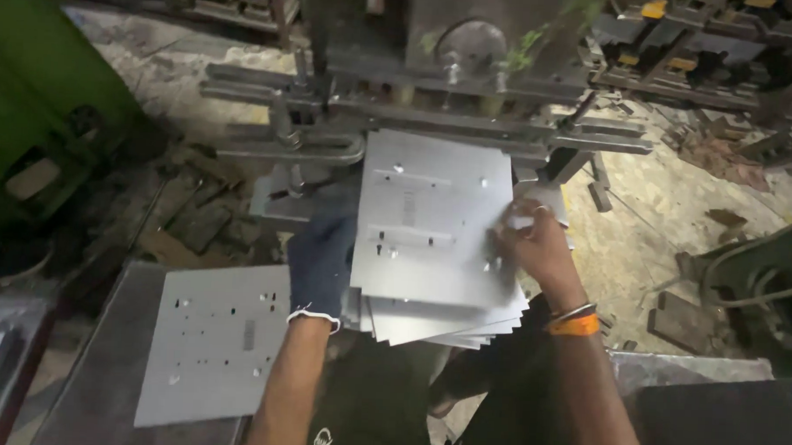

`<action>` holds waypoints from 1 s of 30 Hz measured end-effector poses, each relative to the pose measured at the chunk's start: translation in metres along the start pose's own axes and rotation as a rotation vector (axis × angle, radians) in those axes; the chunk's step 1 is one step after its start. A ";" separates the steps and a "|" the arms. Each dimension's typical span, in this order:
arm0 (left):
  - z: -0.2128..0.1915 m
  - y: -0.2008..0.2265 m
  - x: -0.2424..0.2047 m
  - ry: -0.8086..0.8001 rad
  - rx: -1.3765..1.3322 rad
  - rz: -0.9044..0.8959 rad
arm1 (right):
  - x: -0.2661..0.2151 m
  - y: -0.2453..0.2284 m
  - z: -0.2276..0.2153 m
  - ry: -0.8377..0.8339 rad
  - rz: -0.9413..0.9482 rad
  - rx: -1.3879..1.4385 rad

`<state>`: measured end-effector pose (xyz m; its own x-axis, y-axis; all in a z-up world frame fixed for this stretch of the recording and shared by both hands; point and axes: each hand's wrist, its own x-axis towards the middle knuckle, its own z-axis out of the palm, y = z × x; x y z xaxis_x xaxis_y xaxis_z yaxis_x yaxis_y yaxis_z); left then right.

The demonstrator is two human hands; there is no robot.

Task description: Placing metal sheets into a stamping machine and stacking them.

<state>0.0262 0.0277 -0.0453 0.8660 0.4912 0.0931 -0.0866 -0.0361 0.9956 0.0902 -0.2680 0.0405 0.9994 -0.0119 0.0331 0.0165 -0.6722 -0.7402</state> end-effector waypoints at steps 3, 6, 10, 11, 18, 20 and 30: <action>-0.031 -0.033 0.003 0.170 -0.033 0.296 | -0.011 -0.002 0.025 0.392 -0.578 -0.241; -0.078 -0.033 -0.004 0.289 0.068 0.125 | -0.041 -0.051 0.083 0.061 -0.411 0.300; -0.153 -0.082 -0.017 0.394 0.137 0.040 | -0.107 -0.069 0.213 -0.295 -0.579 0.485; -0.174 -0.094 -0.023 0.448 0.434 -0.033 | -0.120 -0.064 0.256 -0.458 -0.325 0.442; -0.256 -0.170 -0.062 0.501 1.211 -0.418 | -0.160 0.052 0.484 -0.827 0.688 0.701; -0.249 -0.152 -0.068 0.422 1.283 -0.445 | -0.173 0.032 0.465 -0.824 0.701 0.662; -0.254 -0.077 -0.058 0.019 1.333 -0.568 | -0.198 -0.087 0.354 -0.524 0.255 0.530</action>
<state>-0.1426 0.2227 -0.1307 0.6197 0.7253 -0.2999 0.7828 -0.5990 0.1687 -0.0977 0.0551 -0.1390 0.8563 0.3210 -0.4047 -0.3349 -0.2515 -0.9081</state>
